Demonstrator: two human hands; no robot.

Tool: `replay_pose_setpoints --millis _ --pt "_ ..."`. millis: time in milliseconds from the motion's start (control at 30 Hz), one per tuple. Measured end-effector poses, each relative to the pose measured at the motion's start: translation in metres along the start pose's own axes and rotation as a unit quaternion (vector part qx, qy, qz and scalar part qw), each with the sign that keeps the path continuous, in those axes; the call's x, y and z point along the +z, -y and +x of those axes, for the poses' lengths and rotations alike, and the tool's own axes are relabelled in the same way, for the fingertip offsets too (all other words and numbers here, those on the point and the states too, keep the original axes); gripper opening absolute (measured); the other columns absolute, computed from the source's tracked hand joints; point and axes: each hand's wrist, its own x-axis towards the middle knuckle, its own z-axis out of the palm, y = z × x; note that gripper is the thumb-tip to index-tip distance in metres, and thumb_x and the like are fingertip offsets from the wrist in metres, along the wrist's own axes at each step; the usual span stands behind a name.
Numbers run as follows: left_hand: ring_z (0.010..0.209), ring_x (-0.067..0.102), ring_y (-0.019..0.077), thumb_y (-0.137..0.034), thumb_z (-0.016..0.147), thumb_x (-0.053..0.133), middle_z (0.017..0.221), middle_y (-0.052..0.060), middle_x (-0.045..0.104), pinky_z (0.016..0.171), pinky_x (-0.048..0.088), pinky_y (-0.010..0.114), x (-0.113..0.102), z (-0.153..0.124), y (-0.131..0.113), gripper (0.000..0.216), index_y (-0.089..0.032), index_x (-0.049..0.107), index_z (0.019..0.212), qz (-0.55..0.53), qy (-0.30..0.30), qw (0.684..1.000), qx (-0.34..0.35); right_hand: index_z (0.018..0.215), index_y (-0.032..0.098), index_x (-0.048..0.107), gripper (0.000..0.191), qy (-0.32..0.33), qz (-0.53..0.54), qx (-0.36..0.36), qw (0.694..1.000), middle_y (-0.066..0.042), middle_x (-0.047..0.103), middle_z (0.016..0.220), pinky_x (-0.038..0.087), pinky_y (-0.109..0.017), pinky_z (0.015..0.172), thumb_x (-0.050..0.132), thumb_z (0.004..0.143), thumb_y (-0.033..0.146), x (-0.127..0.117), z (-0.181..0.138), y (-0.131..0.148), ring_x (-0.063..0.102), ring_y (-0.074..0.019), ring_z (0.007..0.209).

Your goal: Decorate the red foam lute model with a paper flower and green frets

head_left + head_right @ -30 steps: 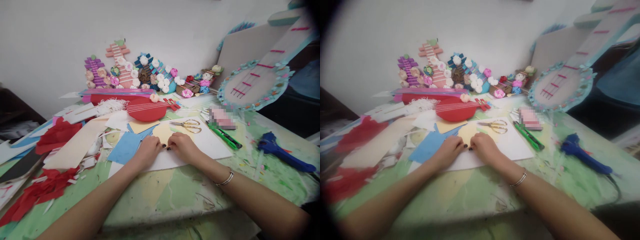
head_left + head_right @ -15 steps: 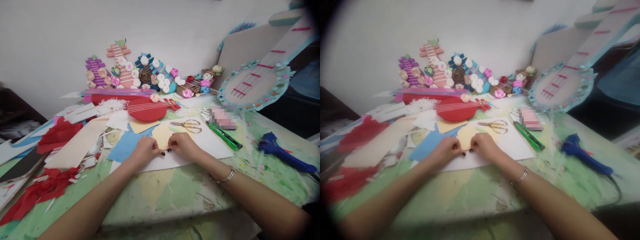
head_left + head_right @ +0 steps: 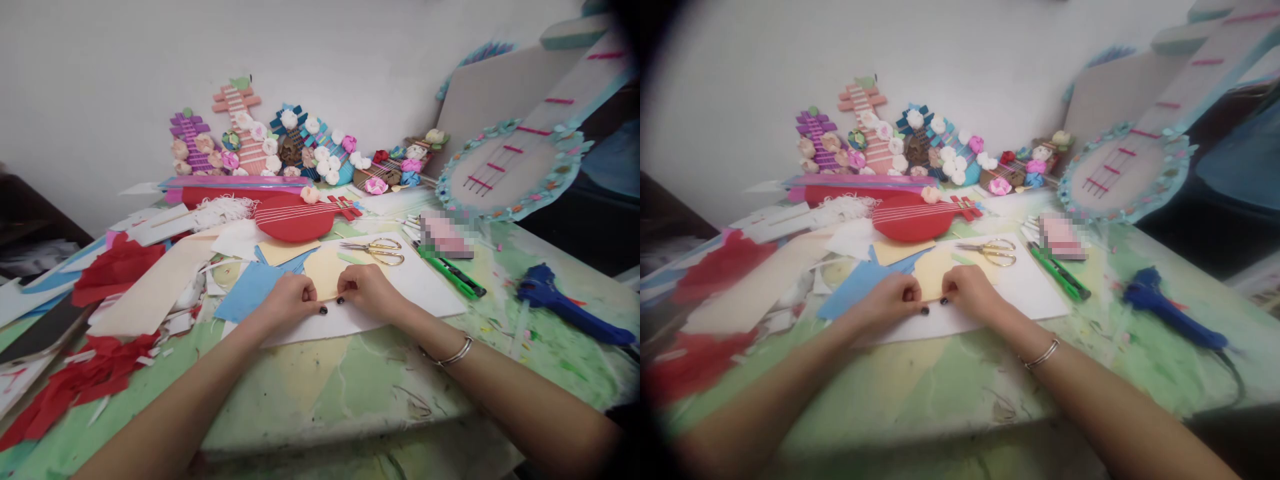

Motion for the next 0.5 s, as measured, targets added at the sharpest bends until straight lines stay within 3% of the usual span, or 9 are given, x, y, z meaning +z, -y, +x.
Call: replay_pose_setpoints --millis 100,200,267,333,500 --pt "0.063 0.051 0.0138 -0.023 0.065 0.069 0.066 -0.002 0.058 0.055 0.037 0.025 0.003 -0.004 0.002 0.014 -0.018 0.056 0.069 -0.009 -0.057 0.998 0.037 0.061 0.014 0.064 0.015 -0.004 0.0 -0.001 1.0 0.001 0.059 0.062 0.033 -0.02 0.056 0.058 0.063 0.0 0.001 0.0 0.001 0.049 -0.0087 0.056" --pt "0.073 0.054 0.0149 -0.016 0.073 0.062 0.077 0.001 0.061 0.064 0.042 0.027 0.009 -0.008 0.002 0.009 -0.018 0.058 0.079 0.018 -0.124 0.982 0.141 0.063 0.014 0.064 0.016 0.0 0.012 0.005 1.0 0.001 0.059 0.061 0.034 -0.02 0.056 0.056 0.063 0.0 0.001 0.0 0.002 0.048 -0.0087 0.056" --pt "0.075 0.053 0.0151 -0.014 0.079 0.055 0.077 0.003 0.06 0.067 0.042 0.027 0.012 -0.009 0.001 0.006 -0.017 0.059 0.077 0.07 -0.149 0.963 0.215 0.063 0.014 0.064 0.017 0.005 0.019 0.012 1.0 0.001 0.059 0.061 0.033 -0.02 0.055 0.056 0.062 -0.001 0.001 0.0 0.002 0.048 -0.0086 0.056" --pt "0.072 0.052 0.0153 -0.015 0.085 0.048 0.073 0.004 0.059 0.066 0.041 0.028 0.015 -0.009 -0.001 0.017 -0.016 0.059 0.072 0.137 -0.17 0.939 0.264 0.062 0.014 0.064 0.016 0.011 0.025 0.019 0.999 0.001 0.059 0.06 0.033 -0.02 0.055 0.056 0.062 0.0 0.0 0.002 0.002 0.048 -0.0086 0.056" --pt "0.062 0.044 0.0157 -0.015 0.087 0.044 0.062 0.004 0.053 0.06 0.035 0.03 0.017 -0.01 -0.007 0.027 -0.015 0.056 0.062 0.286 -0.211 0.878 0.32 0.062 0.014 0.065 0.012 0.043 0.048 0.041 0.997 0.001 0.059 0.057 0.033 -0.02 0.054 0.057 0.064 0.005 -0.003 0.006 0.0 0.048 -0.0087 0.055"
